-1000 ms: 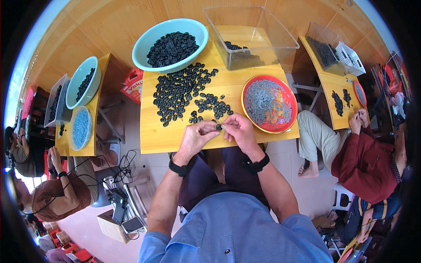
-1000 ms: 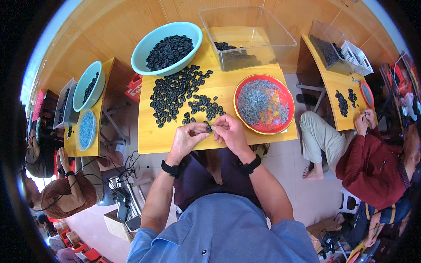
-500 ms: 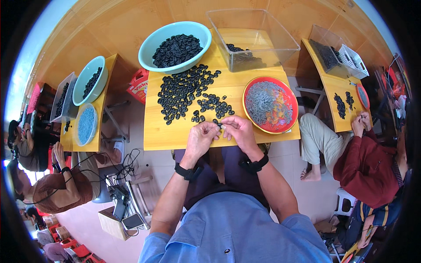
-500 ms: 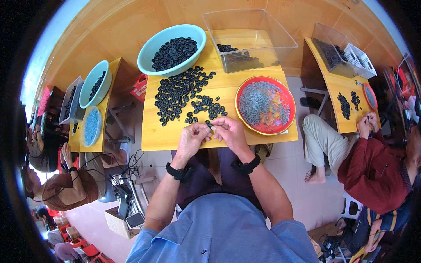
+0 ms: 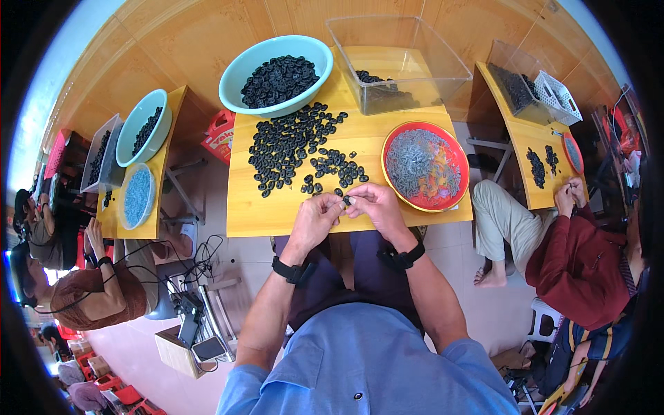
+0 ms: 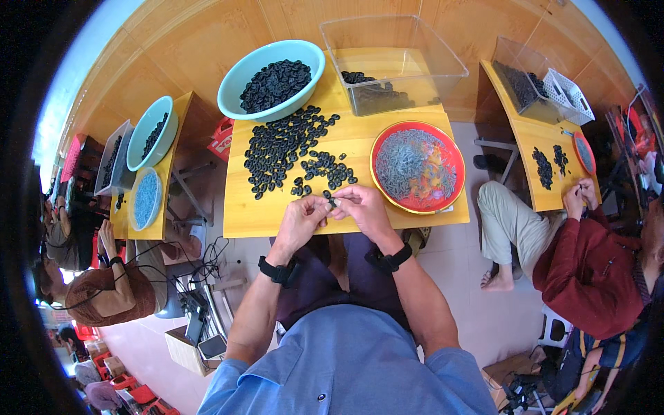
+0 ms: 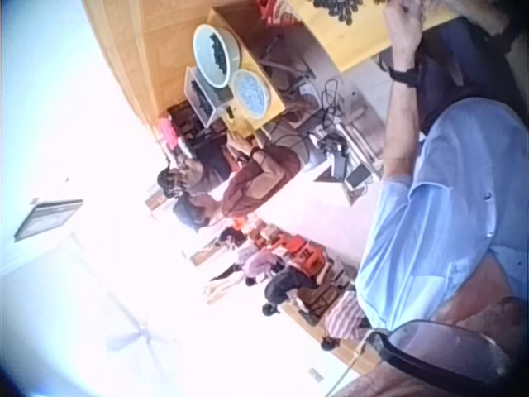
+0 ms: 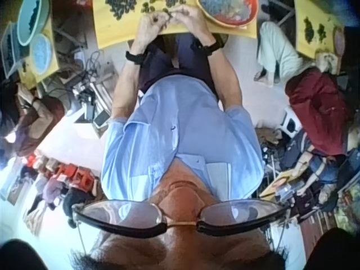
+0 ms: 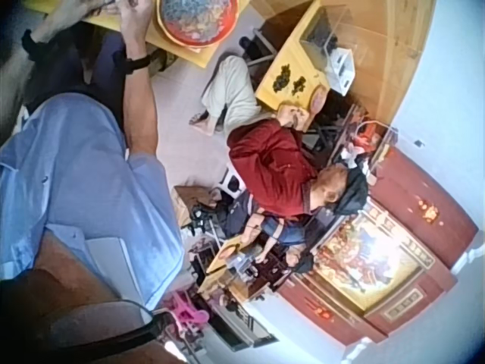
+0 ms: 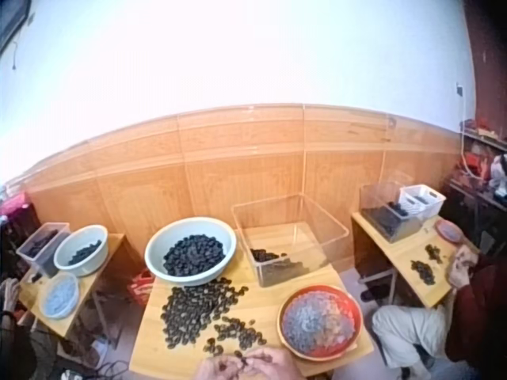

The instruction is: Sorting and inspecting small black plastic or rubber parts from a pile on a table.

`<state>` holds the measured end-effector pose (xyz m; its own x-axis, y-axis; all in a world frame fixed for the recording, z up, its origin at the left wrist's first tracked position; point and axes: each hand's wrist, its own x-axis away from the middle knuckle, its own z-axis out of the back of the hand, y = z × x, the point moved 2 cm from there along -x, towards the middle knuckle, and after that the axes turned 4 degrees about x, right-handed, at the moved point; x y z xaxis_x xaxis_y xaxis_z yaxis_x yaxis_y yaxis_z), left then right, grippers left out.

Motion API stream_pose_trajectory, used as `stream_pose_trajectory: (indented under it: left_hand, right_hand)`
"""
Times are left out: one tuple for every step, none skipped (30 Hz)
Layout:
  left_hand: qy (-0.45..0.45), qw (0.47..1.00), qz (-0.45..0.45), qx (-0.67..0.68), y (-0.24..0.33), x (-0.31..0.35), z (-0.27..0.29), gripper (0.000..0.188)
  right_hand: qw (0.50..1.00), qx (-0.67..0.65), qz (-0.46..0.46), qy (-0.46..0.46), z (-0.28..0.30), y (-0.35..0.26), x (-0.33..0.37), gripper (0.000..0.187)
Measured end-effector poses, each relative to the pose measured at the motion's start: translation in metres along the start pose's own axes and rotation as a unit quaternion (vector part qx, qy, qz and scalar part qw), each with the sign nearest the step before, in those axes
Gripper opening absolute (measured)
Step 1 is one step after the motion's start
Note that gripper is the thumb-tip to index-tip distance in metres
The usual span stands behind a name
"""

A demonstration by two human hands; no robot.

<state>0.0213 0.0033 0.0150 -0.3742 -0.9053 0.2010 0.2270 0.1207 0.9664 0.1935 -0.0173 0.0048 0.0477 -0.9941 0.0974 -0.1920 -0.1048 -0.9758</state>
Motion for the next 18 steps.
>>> stream_pose_trajectory:
  left_hand:
    - [0.006, 1.0, -0.002, -0.005, 0.0021, 0.0023, -0.0008, 0.016]
    - [0.007, 1.0, -0.001, -0.004, 0.0013, 0.0021, -0.0013, 0.016]
    - [0.003, 1.0, -0.005, -0.01, 0.0005, 0.0008, -0.0017, 0.017]
    - [0.0, 1.0, -0.009, -0.016, 0.0002, -0.0005, -0.0016, 0.018]
    - [0.001, 1.0, -0.008, -0.015, -0.0004, -0.0008, -0.0021, 0.018]
    - [0.003, 1.0, -0.007, -0.003, -0.0011, -0.0009, -0.003, 0.018]
    - [0.003, 1.0, -0.006, 0.01, -0.0014, -0.0012, -0.0035, 0.018]
    - [0.003, 1.0, -0.006, 0.011, -0.0016, -0.0012, -0.0034, 0.018]
    - [0.0, 1.0, -0.009, 0.007, -0.0018, -0.0011, -0.0035, 0.018]
    - [-0.004, 1.0, -0.012, 0.003, -0.0011, -0.0011, -0.0043, 0.019]
    - [-0.005, 1.0, -0.012, 0.004, -0.0006, -0.001, -0.0051, 0.019]
    - [-0.001, 1.0, -0.014, 0.001, -0.0002, -0.0008, -0.0057, 0.019]
    - [0.004, 1.0, -0.016, -0.003, 0.0001, -0.0006, -0.0055, 0.019]
    - [0.005, 1.0, -0.016, -0.002, -0.0004, -0.0001, -0.0052, 0.019]
    - [0.007, 1.0, -0.015, -0.006, -0.0008, 0.0006, -0.0048, 0.019]
    - [0.008, 1.0, -0.015, -0.011, 0.0, 0.0011, -0.0044, 0.02]
    - [0.008, 1.0, -0.015, -0.01, 0.0009, 0.0012, -0.0026, 0.02]
    - [-0.006, 0.999, -0.016, -0.038, 0.002, 0.0009, 0.0, 0.02]
  right_hand:
    - [1.0, 0.0, -0.001, -0.001, -0.0008, 0.0022, 0.0006, 0.016]
    - [1.0, 0.0, 0.012, 0.011, -0.0009, 0.005, 0.0008, 0.014]
    - [0.999, 0.001, 0.024, 0.023, -0.0006, 0.007, 0.0014, 0.012]
    - [0.999, 0.001, 0.024, 0.022, -0.001, 0.0071, 0.0014, 0.012]
    - [0.999, 0.014, 0.034, 0.024, -0.0007, 0.0066, 0.0016, 0.012]
    - [0.998, 0.027, 0.044, 0.026, -0.0007, 0.0062, 0.0017, 0.011]
    - [0.998, 0.028, 0.044, 0.026, -0.0016, 0.005, 0.0018, 0.011]
    - [0.998, 0.026, 0.042, 0.029, -0.0027, 0.0033, 0.0021, 0.011]
    - [0.998, 0.024, 0.04, 0.032, -0.0033, 0.0026, 0.0023, 0.011]
    - [0.998, 0.025, 0.039, 0.032, -0.0028, 0.0031, 0.0027, 0.011]
    - [0.999, 0.024, 0.039, 0.028, -0.0024, 0.0039, 0.0032, 0.011]
    - [0.999, 0.024, 0.039, 0.025, -0.002, 0.0045, 0.0038, 0.011]
    - [0.999, 0.024, 0.038, 0.024, -0.002, 0.0045, 0.0036, 0.011]
    - [0.999, 0.022, 0.038, 0.017, -0.0021, 0.0043, 0.0034, 0.011]
    - [0.999, 0.02, 0.038, 0.011, -0.0021, 0.0045, 0.0032, 0.011]
    - [0.999, 0.021, 0.038, 0.011, -0.0006, 0.0044, 0.0027, 0.011]
    - [0.999, 0.025, 0.034, -0.01, 0.0011, 0.0052, 0.0017, 0.011]
    - [0.999, 0.029, 0.029, -0.03, 0.0028, 0.0058, 0.0008, 0.011]
